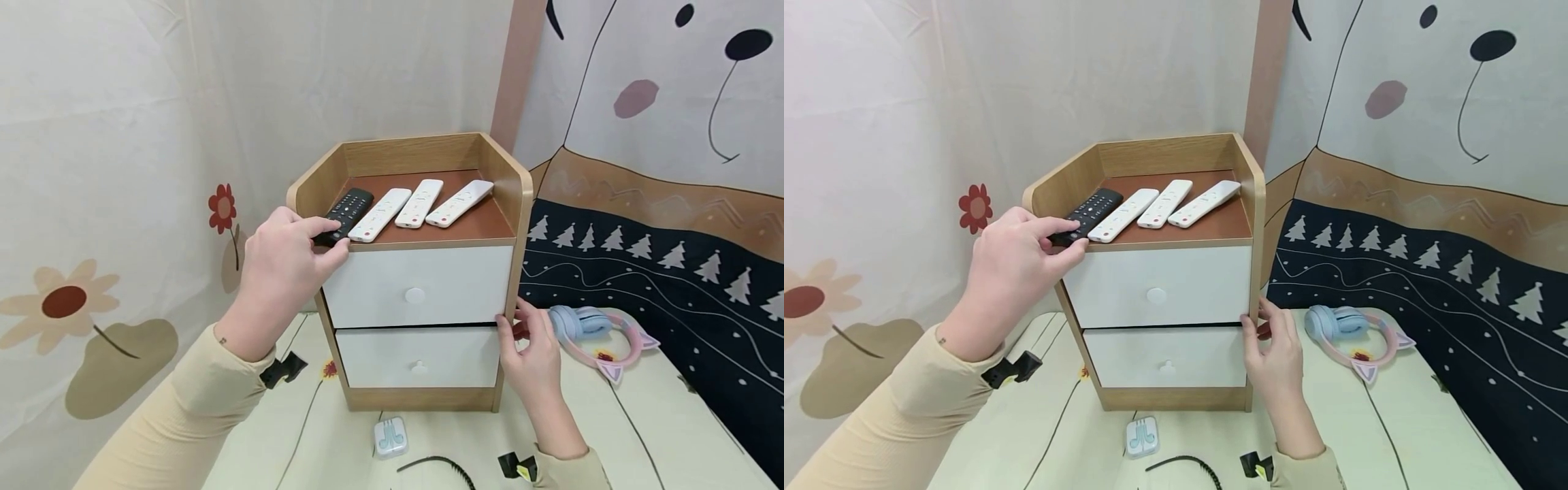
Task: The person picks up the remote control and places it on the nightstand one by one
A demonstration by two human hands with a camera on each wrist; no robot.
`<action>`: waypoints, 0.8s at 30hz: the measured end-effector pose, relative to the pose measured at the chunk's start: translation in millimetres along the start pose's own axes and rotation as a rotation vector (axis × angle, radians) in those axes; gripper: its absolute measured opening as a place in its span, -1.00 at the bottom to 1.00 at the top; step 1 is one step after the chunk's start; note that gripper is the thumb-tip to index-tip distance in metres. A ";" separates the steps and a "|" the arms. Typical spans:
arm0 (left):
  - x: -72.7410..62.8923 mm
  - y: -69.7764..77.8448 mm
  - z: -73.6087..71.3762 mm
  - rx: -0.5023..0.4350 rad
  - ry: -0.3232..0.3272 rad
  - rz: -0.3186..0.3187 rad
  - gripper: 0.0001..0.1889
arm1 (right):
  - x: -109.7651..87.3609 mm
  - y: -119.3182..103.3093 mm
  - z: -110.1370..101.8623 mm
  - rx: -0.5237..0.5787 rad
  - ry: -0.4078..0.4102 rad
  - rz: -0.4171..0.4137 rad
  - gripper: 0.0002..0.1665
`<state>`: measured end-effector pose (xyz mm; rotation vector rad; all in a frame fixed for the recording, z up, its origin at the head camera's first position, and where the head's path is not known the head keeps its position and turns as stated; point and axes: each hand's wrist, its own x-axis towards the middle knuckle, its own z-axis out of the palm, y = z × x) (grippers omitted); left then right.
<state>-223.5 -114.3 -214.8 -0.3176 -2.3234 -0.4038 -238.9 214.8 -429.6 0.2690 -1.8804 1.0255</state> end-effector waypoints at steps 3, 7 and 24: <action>1.1 2.1 -0.8 0.013 -0.038 -0.007 -0.69 | 0.4 0.2 -0.6 -0.004 0.003 -0.001 -0.49; 1.0 3.9 0.6 0.055 -0.056 0.021 -0.67 | -0.1 -0.3 -2.3 -0.017 -0.003 0.015 -0.48; -14.2 -8.7 20.5 0.102 0.146 0.177 -0.58 | -2.7 -13.1 -12.2 -0.040 -0.075 0.119 -0.46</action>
